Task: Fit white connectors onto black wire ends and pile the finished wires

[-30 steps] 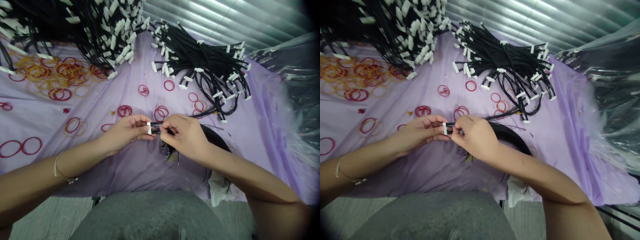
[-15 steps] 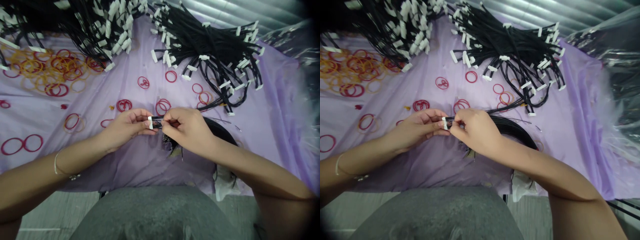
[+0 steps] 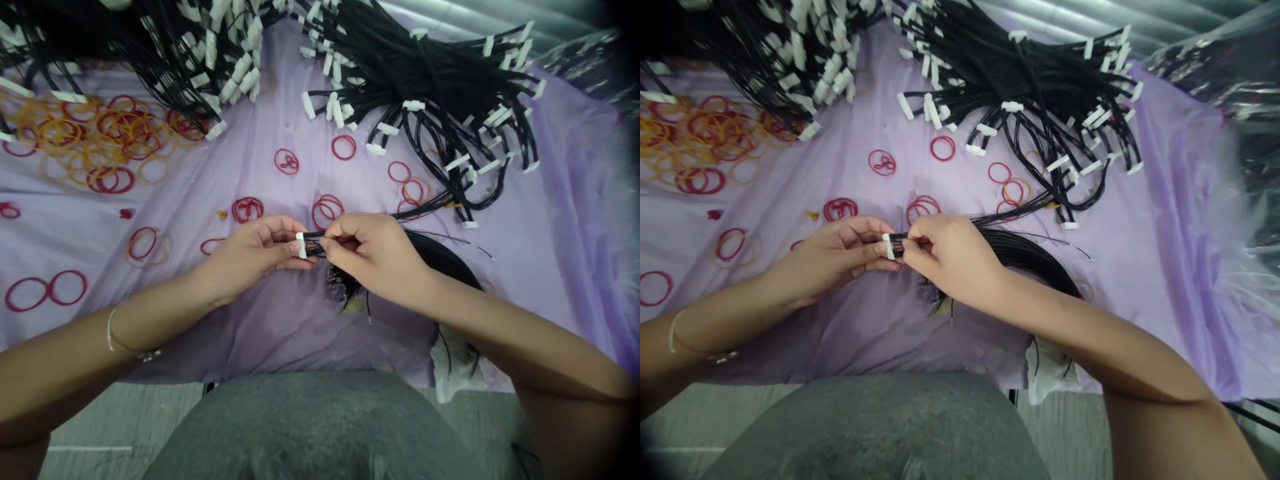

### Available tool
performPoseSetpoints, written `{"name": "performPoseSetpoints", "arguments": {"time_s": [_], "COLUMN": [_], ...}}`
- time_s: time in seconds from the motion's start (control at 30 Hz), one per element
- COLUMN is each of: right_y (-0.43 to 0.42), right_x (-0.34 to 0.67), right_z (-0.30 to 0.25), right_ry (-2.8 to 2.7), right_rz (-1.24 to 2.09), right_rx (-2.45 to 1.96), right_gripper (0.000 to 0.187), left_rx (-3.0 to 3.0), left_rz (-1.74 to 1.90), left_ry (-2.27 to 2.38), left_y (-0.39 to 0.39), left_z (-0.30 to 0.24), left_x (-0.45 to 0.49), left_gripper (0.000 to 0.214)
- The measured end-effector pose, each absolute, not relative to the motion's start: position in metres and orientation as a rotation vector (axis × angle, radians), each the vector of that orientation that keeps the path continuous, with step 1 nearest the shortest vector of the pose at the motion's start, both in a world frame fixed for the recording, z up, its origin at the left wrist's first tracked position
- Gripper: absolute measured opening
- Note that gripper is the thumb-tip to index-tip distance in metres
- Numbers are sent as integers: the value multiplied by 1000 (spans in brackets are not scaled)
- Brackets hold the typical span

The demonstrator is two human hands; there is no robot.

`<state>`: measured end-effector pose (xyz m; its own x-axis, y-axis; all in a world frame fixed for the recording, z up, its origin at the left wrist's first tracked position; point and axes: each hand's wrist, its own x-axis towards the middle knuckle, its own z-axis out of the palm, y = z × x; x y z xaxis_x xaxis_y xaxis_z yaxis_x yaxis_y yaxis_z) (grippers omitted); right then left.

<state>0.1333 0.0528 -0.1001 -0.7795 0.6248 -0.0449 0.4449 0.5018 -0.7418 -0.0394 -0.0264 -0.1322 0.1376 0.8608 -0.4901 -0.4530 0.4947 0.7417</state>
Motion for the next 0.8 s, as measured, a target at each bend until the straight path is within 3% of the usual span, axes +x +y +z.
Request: {"name": "performPoseSetpoints", "arguments": {"time_s": [0.5, 0.63, 0.8], "right_y": [59, 87, 97], "right_x": [142, 182, 229], "right_z": [-92, -76, -68], "right_ry": [-2755, -2771, -2945], "right_rz": [847, 563, 788], "right_rx": [-740, -725, -746], "right_gripper": [18, 45, 86], "left_rx": [483, 559, 889], "left_rz": [988, 1028, 1079], "left_ry": [1117, 1243, 1226], "left_y": [-28, -24, -11], "left_z": [-129, -106, -54], "left_x": [-38, -36, -19], "left_gripper": [20, 19, 14]}}
